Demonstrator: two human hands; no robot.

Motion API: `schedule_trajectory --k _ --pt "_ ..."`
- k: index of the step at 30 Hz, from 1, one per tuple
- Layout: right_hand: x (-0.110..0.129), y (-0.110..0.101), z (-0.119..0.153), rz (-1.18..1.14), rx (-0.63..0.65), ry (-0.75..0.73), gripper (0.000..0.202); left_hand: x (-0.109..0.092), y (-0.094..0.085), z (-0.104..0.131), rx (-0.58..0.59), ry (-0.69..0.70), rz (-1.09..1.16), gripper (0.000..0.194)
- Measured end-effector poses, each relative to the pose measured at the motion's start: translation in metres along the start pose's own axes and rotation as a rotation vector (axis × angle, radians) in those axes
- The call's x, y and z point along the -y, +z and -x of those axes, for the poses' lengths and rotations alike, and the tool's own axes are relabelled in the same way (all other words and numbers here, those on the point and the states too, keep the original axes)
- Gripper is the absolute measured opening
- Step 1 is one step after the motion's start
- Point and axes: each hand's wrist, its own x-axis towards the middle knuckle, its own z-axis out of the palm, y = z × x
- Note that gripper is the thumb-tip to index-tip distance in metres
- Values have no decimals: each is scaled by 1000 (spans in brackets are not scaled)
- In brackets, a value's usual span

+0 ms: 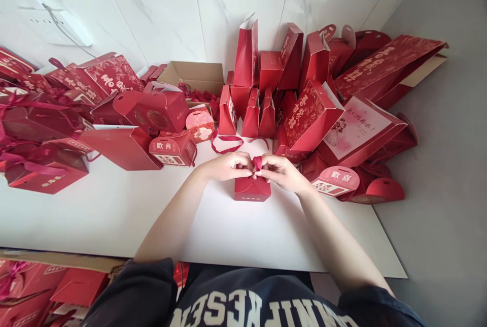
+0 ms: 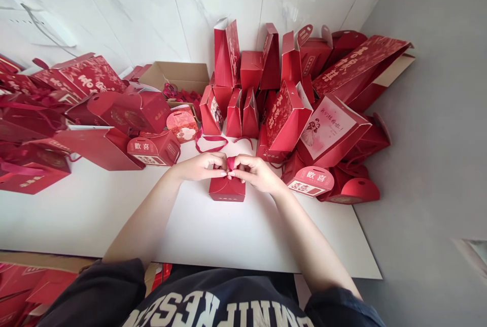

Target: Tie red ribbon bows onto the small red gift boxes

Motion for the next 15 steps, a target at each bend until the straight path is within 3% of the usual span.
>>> schedule_trajectory --k 7,12,15 --pt "-4 2 -1 -20 -44 21 23 -2 8 -1 -60 23 -43 17" --pt "-12 4 -3 -222 -129 39 39 2 14 -2 -127 65 -1 19" --pt "-16 5 -3 -264 -166 30 39 5 16 -2 -161 61 11 21"
